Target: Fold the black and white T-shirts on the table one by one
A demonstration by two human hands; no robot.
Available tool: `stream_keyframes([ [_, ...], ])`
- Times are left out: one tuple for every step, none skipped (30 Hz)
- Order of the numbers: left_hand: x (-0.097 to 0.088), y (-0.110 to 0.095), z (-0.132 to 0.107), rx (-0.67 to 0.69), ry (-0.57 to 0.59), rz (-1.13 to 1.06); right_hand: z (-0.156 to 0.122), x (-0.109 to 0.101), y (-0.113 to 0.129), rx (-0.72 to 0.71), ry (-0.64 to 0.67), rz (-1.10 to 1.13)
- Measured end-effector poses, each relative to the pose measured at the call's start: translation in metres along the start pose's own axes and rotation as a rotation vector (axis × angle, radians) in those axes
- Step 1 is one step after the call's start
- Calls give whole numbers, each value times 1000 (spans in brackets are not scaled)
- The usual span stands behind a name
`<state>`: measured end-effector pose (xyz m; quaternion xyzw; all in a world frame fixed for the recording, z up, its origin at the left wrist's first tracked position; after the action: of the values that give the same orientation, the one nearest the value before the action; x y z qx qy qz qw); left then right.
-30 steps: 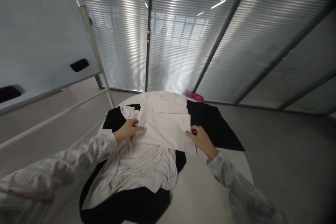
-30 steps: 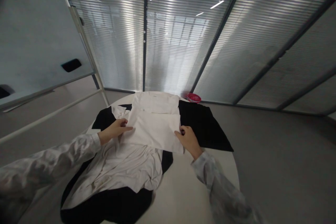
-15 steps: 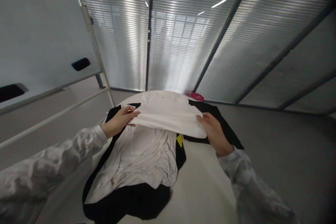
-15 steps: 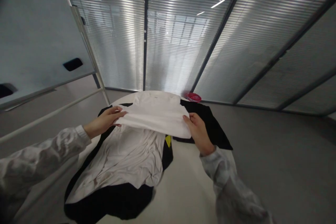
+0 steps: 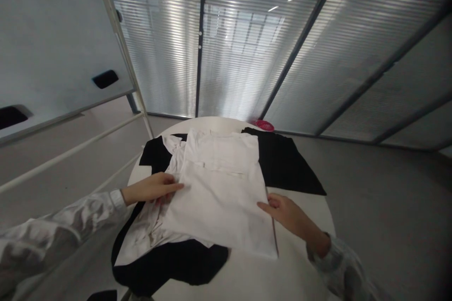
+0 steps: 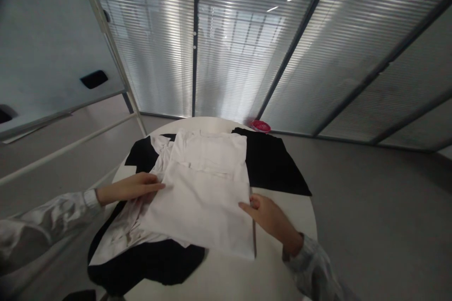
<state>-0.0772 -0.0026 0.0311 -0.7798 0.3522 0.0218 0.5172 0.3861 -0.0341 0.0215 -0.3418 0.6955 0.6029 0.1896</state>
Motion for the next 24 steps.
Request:
stream_keyframes([
  [-3, -6, 9, 14, -44, 16, 5, -1, 4, -18, -23, 2],
  [-5, -10, 18, 16, -78, 24, 9, -1, 7, -29, -42, 6],
  [-6, -13, 27, 12, -102, 30, 13, -2, 11, -33, -56, 17],
  [-5, -14, 35, 6, -118, 34, 16, -2, 13, -29, -65, 43],
  [-3, -13, 43, 5, -129, 35, 19, -2, 14, -16, -65, 88],
  [-1, -12, 49, 10, -137, 26, 21, 0, 15, 1, -53, 149],
  [1, -11, 54, 23, -146, 8, 22, 2, 14, 17, -33, 214],
  [3, -10, 57, 49, -161, -27, 23, 4, 14, 28, -10, 268],
  [4, -10, 58, 86, -178, -81, 23, 5, 14, 31, 8, 304],
  [4, -10, 57, 129, -195, -149, 22, 6, 14, 21, 18, 325],
  [4, -11, 54, 172, -207, -223, 21, 4, 14, 1, 19, 334],
  [3, -13, 51, 211, -220, -291, 20, 1, 15, -24, 14, 335],
  [1, -16, 47, 242, -233, -345, 20, -4, 17, -50, 5, 333],
  [-1, -18, 44, 264, -247, -385, 19, -9, 19, -75, -8, 335],
  [-5, -22, 41, 278, -263, -414, 20, -16, 22, -100, -27, 345],
  [-9, -26, 40, 290, -283, -438, 23, -23, 25, -123, -51, 365],
  [-14, -32, 41, 304, -301, -465, 28, -31, 30, -143, -80, 392],
  [-20, -39, 46, 318, -320, -494, 36, -39, 34, -159, -113, 421],
  [-26, -47, 53, 333, -337, -522, 47, -47, 39, -172, -147, 446],
  [-34, -56, 63, 350, -357, -546, 62, -55, 45, -182, -179, 461],
  [-42, -65, 75, 367, -384, -562, 79, -62, 51, -189, -214, 464],
  [-51, -75, 90, 385, -414, -574, 99, -70, 56, -196, -249, 455],
  [-60, -84, 106, 402, -454, -576, 120, -77, 61, -202, -294, 439],
  [-68, -91, 122, 405, -502, -565, 142, -83, 65, -194, -339, 423],
])
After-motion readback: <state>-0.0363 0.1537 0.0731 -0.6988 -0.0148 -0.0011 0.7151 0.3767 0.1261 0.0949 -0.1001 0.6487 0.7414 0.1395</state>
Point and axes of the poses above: each hand's wrist, its own z-axis towards the middle knuckle, its own x-axis out of the palm, y = z × x, the point moved 4 cm from there along z, towards the middle knuckle, and after that the axes turned 2 degrees about z, right-handed, at the moved point
